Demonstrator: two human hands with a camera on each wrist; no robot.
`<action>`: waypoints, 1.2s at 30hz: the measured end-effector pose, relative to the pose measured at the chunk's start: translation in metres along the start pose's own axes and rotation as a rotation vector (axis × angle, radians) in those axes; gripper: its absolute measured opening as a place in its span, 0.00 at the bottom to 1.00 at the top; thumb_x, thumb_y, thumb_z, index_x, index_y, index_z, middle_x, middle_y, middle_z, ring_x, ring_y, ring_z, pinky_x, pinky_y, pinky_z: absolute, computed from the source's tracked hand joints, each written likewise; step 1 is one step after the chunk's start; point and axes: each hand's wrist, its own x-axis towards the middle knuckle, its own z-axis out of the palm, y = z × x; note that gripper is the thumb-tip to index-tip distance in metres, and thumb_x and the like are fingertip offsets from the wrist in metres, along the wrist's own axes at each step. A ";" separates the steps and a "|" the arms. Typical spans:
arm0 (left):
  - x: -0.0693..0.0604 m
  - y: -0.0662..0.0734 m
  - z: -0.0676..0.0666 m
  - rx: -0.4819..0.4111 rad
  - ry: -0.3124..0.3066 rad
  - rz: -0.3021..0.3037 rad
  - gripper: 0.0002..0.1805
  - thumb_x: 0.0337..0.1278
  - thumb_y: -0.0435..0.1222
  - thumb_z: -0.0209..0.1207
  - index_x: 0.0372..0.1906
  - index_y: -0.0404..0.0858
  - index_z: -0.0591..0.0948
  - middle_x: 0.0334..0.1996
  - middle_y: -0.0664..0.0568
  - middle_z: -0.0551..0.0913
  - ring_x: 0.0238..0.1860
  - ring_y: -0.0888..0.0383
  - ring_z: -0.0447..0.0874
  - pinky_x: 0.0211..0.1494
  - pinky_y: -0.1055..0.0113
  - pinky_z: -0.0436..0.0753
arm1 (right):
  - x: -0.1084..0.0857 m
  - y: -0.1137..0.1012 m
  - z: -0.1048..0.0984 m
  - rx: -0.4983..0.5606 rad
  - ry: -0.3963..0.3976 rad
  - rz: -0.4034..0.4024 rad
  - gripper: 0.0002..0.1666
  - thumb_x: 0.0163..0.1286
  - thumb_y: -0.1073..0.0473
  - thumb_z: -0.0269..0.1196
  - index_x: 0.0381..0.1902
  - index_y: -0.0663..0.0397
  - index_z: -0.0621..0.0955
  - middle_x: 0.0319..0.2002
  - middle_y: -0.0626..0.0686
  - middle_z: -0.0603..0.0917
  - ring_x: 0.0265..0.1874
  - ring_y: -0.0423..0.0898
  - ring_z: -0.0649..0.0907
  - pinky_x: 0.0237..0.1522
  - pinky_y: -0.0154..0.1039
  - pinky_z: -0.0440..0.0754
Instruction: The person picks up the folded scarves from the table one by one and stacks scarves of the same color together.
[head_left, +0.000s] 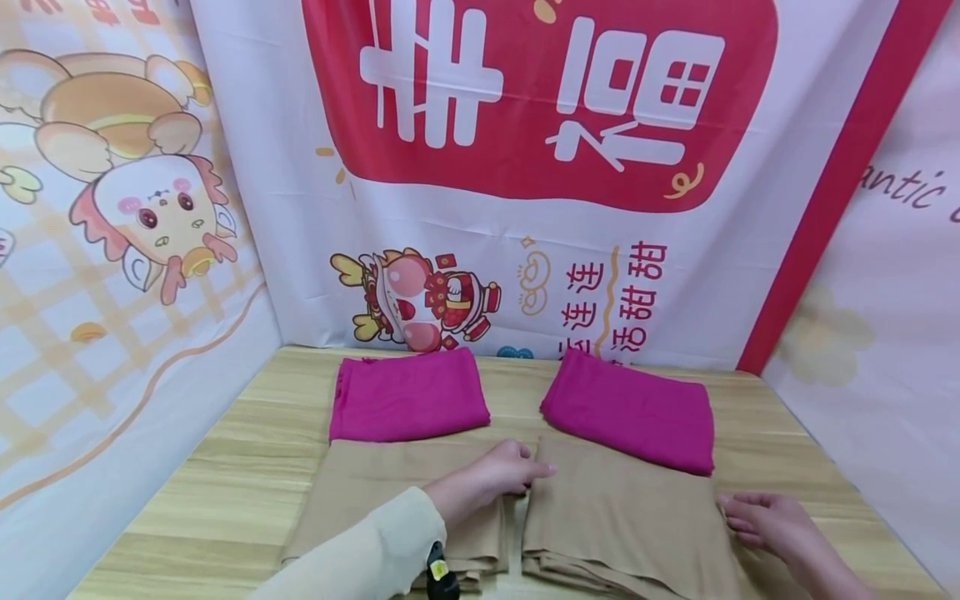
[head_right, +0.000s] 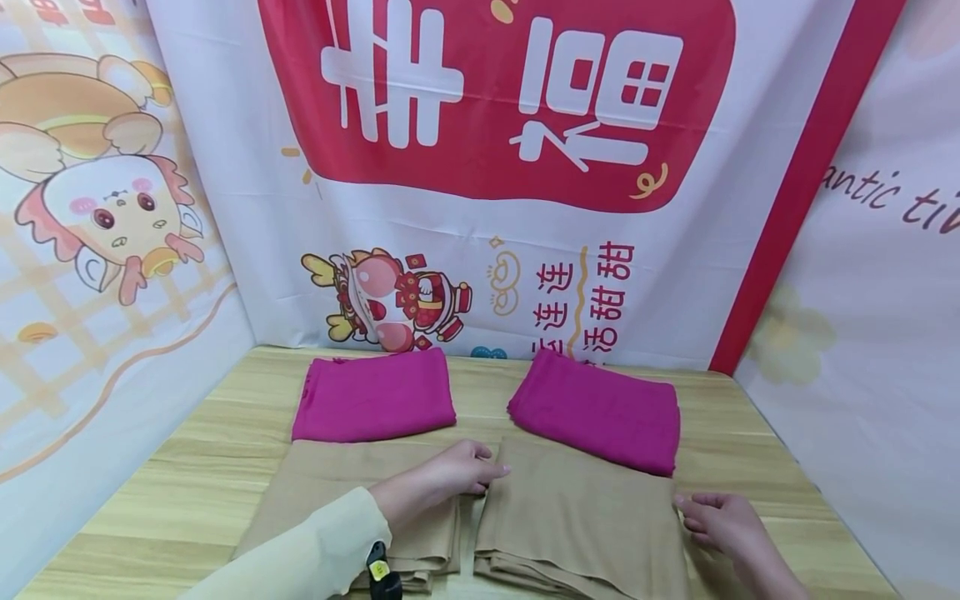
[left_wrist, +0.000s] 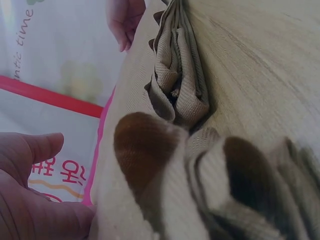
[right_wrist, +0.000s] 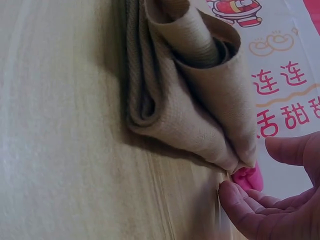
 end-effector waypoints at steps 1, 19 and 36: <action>0.001 0.000 0.000 -0.006 0.000 0.002 0.26 0.58 0.38 0.66 0.52 0.23 0.71 0.36 0.45 0.76 0.40 0.48 0.81 0.49 0.53 0.81 | 0.000 0.000 0.001 0.006 0.003 0.002 0.42 0.69 0.57 0.62 0.60 0.90 0.57 0.33 0.53 0.86 0.30 0.40 0.85 0.37 0.37 0.85; 0.013 -0.006 0.003 -0.125 -0.075 -0.020 0.11 0.61 0.35 0.62 0.27 0.35 0.74 0.28 0.49 0.81 0.27 0.59 0.80 0.32 0.64 0.84 | -0.001 0.002 0.013 -0.006 0.032 0.025 0.31 0.67 0.54 0.64 0.50 0.82 0.73 0.25 0.46 0.83 0.25 0.40 0.82 0.29 0.35 0.83; 0.021 -0.008 0.008 -0.197 -0.043 -0.038 0.13 0.61 0.33 0.61 0.21 0.38 0.75 0.20 0.50 0.81 0.18 0.63 0.77 0.25 0.70 0.82 | -0.001 0.005 0.014 -0.050 -0.001 0.111 0.36 0.67 0.48 0.65 0.50 0.83 0.74 0.29 0.50 0.85 0.30 0.44 0.84 0.34 0.41 0.84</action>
